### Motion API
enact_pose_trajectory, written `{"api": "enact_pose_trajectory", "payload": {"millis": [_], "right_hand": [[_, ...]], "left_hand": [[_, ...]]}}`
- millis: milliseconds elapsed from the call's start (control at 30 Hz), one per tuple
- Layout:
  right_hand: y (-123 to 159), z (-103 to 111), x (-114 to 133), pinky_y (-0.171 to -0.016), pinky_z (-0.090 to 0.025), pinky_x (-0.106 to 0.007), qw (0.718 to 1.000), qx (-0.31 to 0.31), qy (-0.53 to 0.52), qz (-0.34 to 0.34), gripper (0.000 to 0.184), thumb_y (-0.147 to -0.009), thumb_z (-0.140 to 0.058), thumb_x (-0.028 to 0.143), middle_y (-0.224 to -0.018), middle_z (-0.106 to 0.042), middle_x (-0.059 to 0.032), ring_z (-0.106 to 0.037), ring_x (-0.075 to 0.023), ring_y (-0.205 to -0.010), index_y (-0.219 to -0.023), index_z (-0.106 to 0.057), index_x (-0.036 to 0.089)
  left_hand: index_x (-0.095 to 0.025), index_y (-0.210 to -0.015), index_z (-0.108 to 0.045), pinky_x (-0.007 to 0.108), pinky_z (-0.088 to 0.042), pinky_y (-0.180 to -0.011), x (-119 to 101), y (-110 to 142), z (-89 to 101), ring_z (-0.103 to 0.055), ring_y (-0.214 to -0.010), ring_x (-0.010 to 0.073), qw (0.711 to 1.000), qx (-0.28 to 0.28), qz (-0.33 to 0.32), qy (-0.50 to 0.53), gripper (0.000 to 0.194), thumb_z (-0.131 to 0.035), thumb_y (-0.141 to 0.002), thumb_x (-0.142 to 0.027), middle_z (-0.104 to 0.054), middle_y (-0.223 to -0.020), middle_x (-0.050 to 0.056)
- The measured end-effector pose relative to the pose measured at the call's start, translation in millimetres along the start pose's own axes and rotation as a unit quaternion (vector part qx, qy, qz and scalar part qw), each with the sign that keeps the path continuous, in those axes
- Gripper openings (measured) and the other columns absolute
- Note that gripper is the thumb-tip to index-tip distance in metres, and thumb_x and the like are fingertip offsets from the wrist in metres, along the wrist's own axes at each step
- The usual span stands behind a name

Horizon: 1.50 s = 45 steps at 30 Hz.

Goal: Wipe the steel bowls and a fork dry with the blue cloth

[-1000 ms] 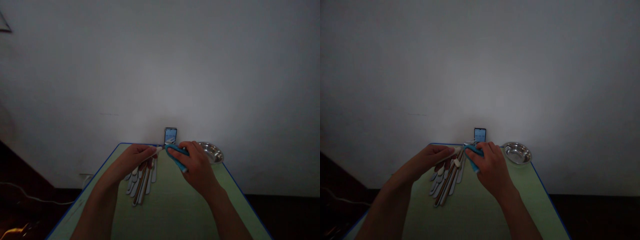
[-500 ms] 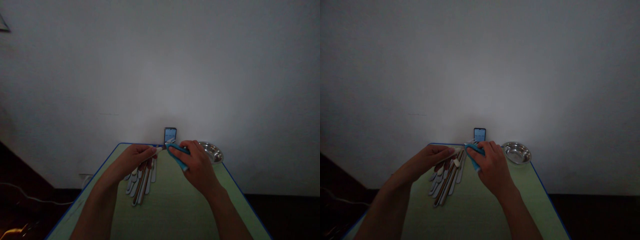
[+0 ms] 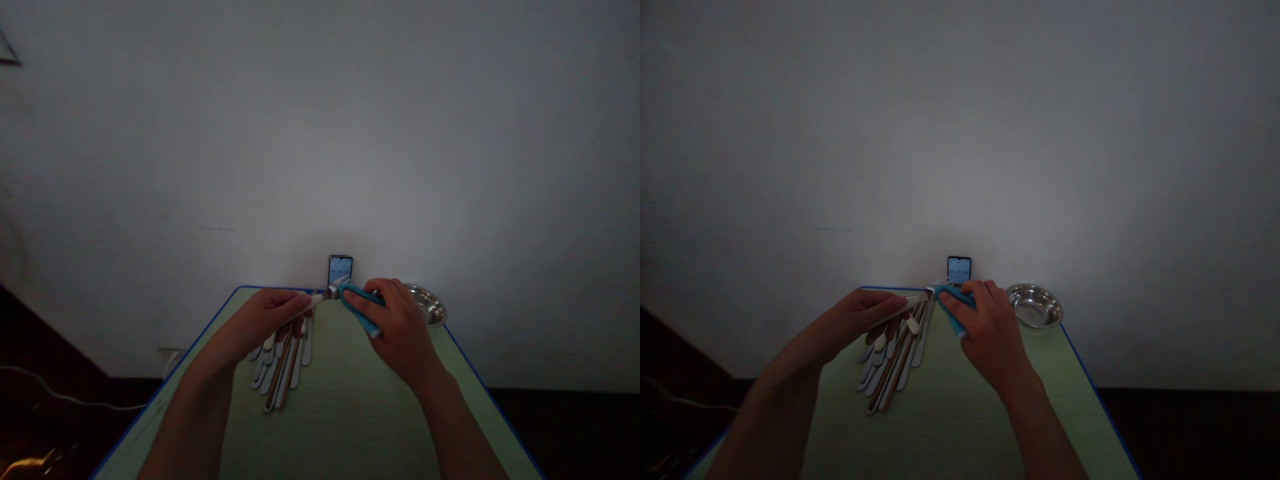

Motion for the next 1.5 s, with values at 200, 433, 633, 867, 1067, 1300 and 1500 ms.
{"api": "enact_pose_trajectory", "payload": {"millis": [200,433,633,867,1067,1300,1500], "right_hand": [[0.7,0.3,-3.1,-0.078,-0.044,-0.039,1.000,-0.005,-0.001,-0.008,0.045,-0.079,-0.056,0.005,-0.102,-0.053,-0.0096,-0.047,-0.0231,-0.094,-0.120,-0.061,0.024],[1.2,1.2,-7.2,-0.076,-0.044,-0.038,1.000,-0.009,0.010,-0.014,0.047,-0.076,-0.060,0.006,-0.101,-0.053,-0.0096,-0.047,-0.0228,-0.091,-0.120,-0.061,0.023],[1.4,1.7,-8.1,-0.076,-0.044,-0.039,1.000,-0.011,0.011,-0.018,0.047,-0.076,-0.058,0.004,-0.100,-0.053,-0.0093,-0.046,-0.0225,-0.091,-0.119,-0.061,0.023],[2.2,1.0,-10.1,-0.075,-0.044,-0.038,0.999,-0.006,0.019,-0.028,0.047,-0.077,-0.053,0.003,-0.100,-0.053,-0.0092,-0.046,-0.0218,-0.089,-0.119,-0.061,0.024],[2.1,1.2,-9.6,-0.075,-0.044,-0.038,0.999,-0.003,0.032,-0.034,0.049,-0.075,-0.052,0.001,-0.100,-0.053,-0.0098,-0.045,-0.0221,-0.088,-0.118,-0.062,0.023],[1.0,1.9,-4.6,-0.074,-0.043,-0.037,0.999,-0.026,0.011,-0.027,0.046,-0.075,-0.057,0.003,-0.098,-0.053,-0.0100,-0.046,-0.0220,-0.088,-0.117,-0.063,0.020],[-0.2,0.4,2.1,-0.073,-0.043,-0.036,1.000,-0.025,-0.015,0.009,0.044,-0.078,-0.057,0.007,-0.098,-0.053,-0.0088,-0.048,-0.0212,-0.089,-0.118,-0.061,0.023]], "left_hand": [[-0.015,-0.072,-0.065,0.021,-0.032,-0.042,-0.2,2.7,1.2,-0.046,-0.044,0.0096,1.000,0.002,0.001,0.015,0.042,-0.051,-0.079,-0.054,-0.057,-0.051,-0.001],[-0.015,-0.072,-0.066,0.021,-0.032,-0.043,2.4,6.2,3.3,-0.048,-0.046,0.0101,1.000,0.004,0.001,0.013,0.042,-0.051,-0.079,-0.054,-0.057,-0.052,-0.001],[-0.015,-0.070,-0.065,0.021,-0.032,-0.042,0.2,7.0,3.0,-0.045,-0.044,0.0093,0.999,0.010,0.005,0.031,0.041,-0.053,-0.078,-0.054,-0.057,-0.052,-0.001],[-0.015,-0.071,-0.065,0.021,-0.033,-0.044,1.7,8.0,3.8,-0.045,-0.045,0.0094,0.999,0.014,-0.003,0.032,0.041,-0.053,-0.079,-0.053,-0.057,-0.053,-0.001],[-0.016,-0.071,-0.065,0.022,-0.033,-0.044,1.4,8.7,3.7,-0.046,-0.046,0.0101,1.000,0.011,0.003,0.025,0.041,-0.052,-0.079,-0.054,-0.056,-0.052,-0.001],[-0.015,-0.074,-0.065,0.021,-0.031,-0.043,2.7,3.4,0.6,-0.046,-0.044,0.0095,1.000,0.010,0.007,0.028,0.042,-0.051,-0.080,-0.053,-0.058,-0.053,0.000],[-0.015,-0.077,-0.064,0.021,-0.031,-0.041,-0.8,-0.3,-1.5,-0.045,-0.043,0.0093,0.999,0.011,0.002,0.051,0.041,-0.051,-0.080,-0.053,-0.057,-0.053,-0.001]]}}
Point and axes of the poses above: each hand's wrist, its own y-axis away from the middle knuckle, its own z-axis out of the back of the hand, x = y × z, the point moved 1 cm from there along -y, towards the middle knuckle
